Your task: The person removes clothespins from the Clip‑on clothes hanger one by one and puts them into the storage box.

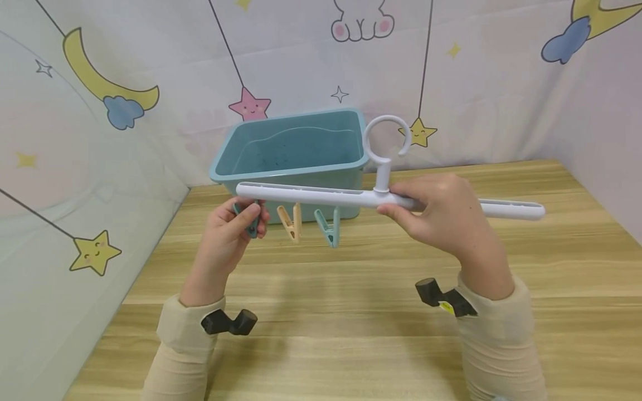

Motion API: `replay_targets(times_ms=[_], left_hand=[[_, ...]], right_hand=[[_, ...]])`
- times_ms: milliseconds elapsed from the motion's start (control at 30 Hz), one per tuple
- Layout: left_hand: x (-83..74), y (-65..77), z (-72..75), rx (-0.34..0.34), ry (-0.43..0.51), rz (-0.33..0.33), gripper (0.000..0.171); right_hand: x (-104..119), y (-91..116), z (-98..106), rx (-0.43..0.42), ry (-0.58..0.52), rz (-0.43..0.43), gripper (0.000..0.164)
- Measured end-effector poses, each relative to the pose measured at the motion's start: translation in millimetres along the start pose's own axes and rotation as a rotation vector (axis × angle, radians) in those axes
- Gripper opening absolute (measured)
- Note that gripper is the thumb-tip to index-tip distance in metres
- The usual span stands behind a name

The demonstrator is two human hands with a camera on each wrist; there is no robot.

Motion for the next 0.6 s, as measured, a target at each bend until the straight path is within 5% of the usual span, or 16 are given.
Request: replay_targets(times_ms=[233,600], left_hand=[[1.4,-0.4,2.8,-0.075,-0.058,0.000,0.009],[-7.9,7.5,2.0,-0.206,-0.192,-0.094,0.005]], right_hand=[[-0.3,0.1,-0.6,-0.004,0.017,-0.015,0.066],[-0.1,-0.1,-0.1,-0.027,-0.034,-0.029,0.063]])
Point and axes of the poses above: each hand's wrist, its own y-axis away from the middle knuckle, its own z-axis out of the back of the hand, x = y × z, the point moved 9 cm from there along -y, towards the middle knuckle, and after that the axes turned 14 degrees about z, right-handed, at the moved point
